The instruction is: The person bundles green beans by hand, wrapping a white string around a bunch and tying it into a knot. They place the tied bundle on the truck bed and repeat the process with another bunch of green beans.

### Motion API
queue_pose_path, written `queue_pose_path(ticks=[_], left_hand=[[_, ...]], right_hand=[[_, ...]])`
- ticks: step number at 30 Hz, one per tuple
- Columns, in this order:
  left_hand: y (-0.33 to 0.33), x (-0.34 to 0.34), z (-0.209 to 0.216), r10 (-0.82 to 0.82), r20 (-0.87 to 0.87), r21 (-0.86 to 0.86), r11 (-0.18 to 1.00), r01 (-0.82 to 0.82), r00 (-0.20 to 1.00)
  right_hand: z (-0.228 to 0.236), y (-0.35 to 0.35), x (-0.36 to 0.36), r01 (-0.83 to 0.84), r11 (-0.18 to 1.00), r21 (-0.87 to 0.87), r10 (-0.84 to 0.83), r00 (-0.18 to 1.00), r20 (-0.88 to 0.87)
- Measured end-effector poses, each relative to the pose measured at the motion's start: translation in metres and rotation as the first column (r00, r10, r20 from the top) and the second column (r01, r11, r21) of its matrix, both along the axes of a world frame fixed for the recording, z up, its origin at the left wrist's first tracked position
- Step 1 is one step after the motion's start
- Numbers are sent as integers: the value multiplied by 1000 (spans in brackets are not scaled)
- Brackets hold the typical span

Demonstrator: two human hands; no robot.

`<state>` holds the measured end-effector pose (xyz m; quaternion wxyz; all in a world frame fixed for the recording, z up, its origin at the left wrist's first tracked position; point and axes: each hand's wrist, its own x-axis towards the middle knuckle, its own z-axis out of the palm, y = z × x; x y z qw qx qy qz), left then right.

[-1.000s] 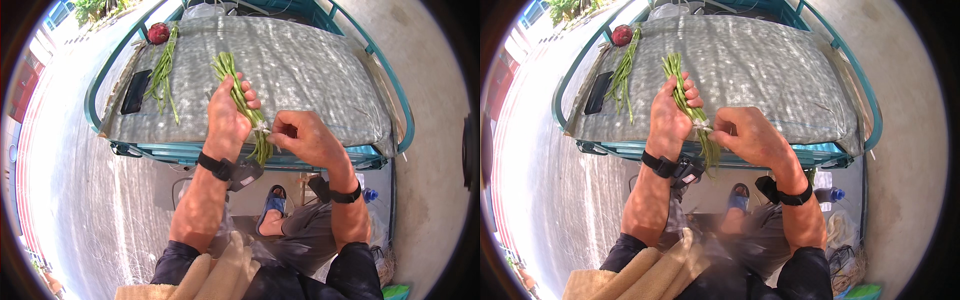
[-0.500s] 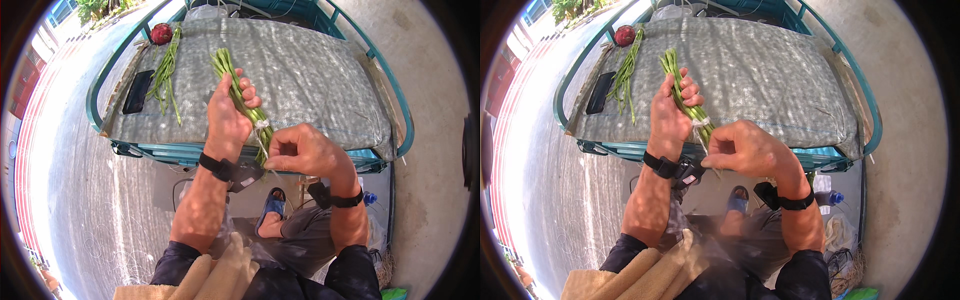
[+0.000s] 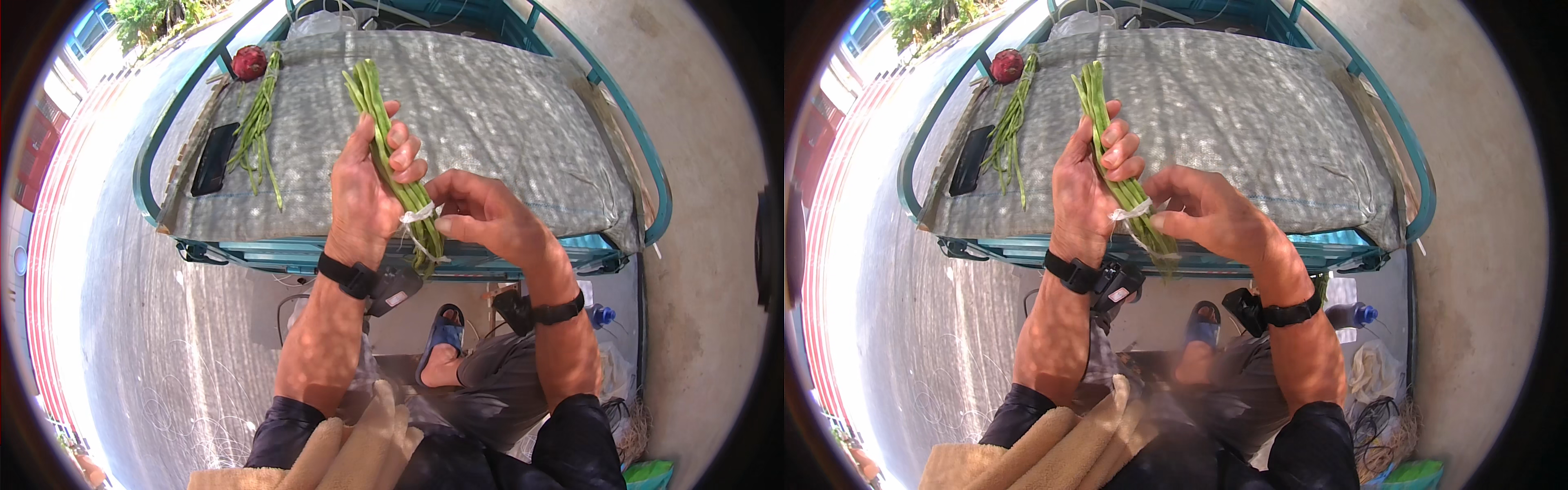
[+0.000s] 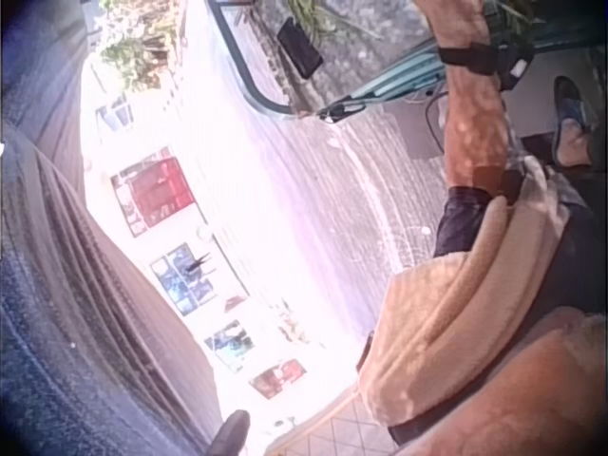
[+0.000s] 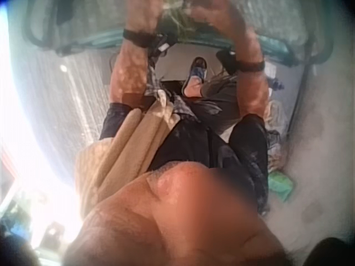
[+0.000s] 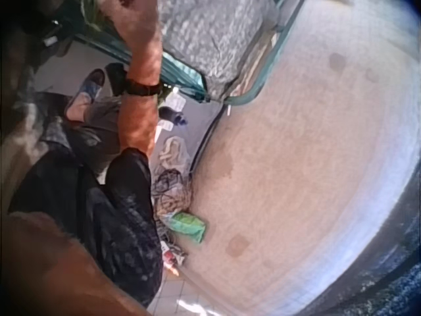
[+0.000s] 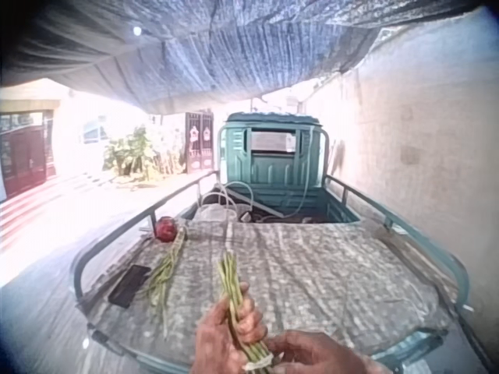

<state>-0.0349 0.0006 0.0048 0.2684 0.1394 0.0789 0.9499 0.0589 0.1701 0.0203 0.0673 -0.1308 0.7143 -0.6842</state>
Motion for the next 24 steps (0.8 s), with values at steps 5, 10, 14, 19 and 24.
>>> queue_pose_path(ticks=[5,10,14,19,24], left_hand=[[0,2,-3,48,-31,-41,998,-49,998],[7,8,-1,53,-73,-53,997,-57,996],[7,7,0,46,-120,-26,998,-49,992],[4,5,-1,43,-129,-11,999,-44,991],[3,6,3,24,-112,1,1000,-24,993]], right_hand=[[11,-9,2,33,947,319,-28,999,-21],[-6,-25,0,231,863,450,-162,969,-187],[-28,-34,-3,389,812,435,-240,902,-360],[-15,-50,2,407,813,417,-325,910,-256],[-3,-39,1,225,894,387,-199,974,-106]])
